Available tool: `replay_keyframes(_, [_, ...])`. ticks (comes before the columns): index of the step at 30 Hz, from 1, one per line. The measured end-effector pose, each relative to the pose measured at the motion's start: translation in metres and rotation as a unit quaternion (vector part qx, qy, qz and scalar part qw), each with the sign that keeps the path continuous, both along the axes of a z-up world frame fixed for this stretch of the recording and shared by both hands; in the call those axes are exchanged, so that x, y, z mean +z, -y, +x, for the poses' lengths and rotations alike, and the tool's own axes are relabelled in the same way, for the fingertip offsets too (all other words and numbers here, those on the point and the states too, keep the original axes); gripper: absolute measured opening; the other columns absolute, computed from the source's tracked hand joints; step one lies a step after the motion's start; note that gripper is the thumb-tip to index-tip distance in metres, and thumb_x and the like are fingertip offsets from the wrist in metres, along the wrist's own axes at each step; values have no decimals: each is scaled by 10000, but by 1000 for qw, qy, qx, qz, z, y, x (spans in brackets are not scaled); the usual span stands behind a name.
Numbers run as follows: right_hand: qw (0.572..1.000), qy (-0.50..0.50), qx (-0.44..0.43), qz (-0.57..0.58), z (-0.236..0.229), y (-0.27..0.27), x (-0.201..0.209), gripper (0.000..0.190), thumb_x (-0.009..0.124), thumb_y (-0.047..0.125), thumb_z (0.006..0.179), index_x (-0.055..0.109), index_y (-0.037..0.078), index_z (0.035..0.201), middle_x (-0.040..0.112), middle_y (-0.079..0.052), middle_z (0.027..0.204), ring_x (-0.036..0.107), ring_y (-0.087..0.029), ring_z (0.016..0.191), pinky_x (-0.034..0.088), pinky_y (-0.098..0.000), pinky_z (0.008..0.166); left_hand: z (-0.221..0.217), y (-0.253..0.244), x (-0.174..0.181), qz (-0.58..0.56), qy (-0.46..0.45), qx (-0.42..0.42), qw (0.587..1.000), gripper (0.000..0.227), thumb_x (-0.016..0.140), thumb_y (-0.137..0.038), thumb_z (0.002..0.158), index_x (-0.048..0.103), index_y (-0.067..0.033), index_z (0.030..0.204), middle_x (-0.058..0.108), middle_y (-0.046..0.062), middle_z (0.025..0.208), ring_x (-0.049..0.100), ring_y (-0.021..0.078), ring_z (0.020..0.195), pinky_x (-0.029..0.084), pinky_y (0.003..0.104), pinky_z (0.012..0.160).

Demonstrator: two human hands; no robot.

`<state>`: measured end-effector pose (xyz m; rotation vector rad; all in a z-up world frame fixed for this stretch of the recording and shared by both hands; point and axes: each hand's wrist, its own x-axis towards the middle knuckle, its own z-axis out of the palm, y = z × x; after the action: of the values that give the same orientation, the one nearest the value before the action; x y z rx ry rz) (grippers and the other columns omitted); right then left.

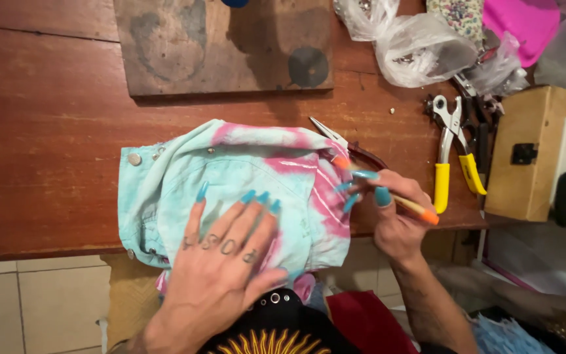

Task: Marking fabric with a pen and attaching hardware using a hand-held punch tool

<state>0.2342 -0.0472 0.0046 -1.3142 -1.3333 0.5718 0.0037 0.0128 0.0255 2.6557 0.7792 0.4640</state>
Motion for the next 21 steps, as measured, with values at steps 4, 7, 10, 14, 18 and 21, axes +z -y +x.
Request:
replay_keyframes(4, [989,138,-59,-19,-8,23,3,185,459,165,906,524,26,1010,609,-145,912,630,-235,773,534,-279,691,11,2,13,68,34,71,995,312,555,-365,852,547,-73,962,560,53,903,534,187,824,395,372,845])
replay_keyframes(7, [978,203,-35,-34,-11,34,-8,226,414,186,919,526,51,1062,578,-161,1036,590,-287,939,485,-341,843,20,12,-6,48,-42,100,993,349,527,-438,847,524,-89,861,519,54,789,477,178,693,408,324,687])
replay_keyframes(10, [959,280,35,-32,-14,30,-8,259,390,161,930,484,63,1150,535,-152,1159,534,-325,1092,368,-469,996,24,16,-30,11,-137,115,984,404,471,-525,835,511,-123,824,479,52,755,438,189,662,385,333,596])
replay_keyframes(14, [932,356,41,-57,-25,18,-10,236,516,154,876,501,48,1087,541,-154,1165,513,-294,1127,275,-484,1043,22,11,-34,50,-44,87,994,207,580,-347,781,512,-152,768,465,33,736,434,234,684,351,383,603])
replay_keyframes(18, [951,299,28,-76,-30,18,-3,272,522,127,867,486,49,1125,521,-146,1186,471,-318,1167,335,-443,1036,15,10,-36,48,3,78,996,134,567,-250,780,509,-130,775,476,32,734,437,233,667,340,375,602])
replay_keyframes(21, [966,240,28,-87,-36,15,3,315,571,23,826,466,54,1121,495,-142,1230,323,-313,1273,331,-377,1046,11,9,-35,-9,40,133,990,150,527,-231,853,475,-124,762,459,44,675,414,197,594,351,343,585])
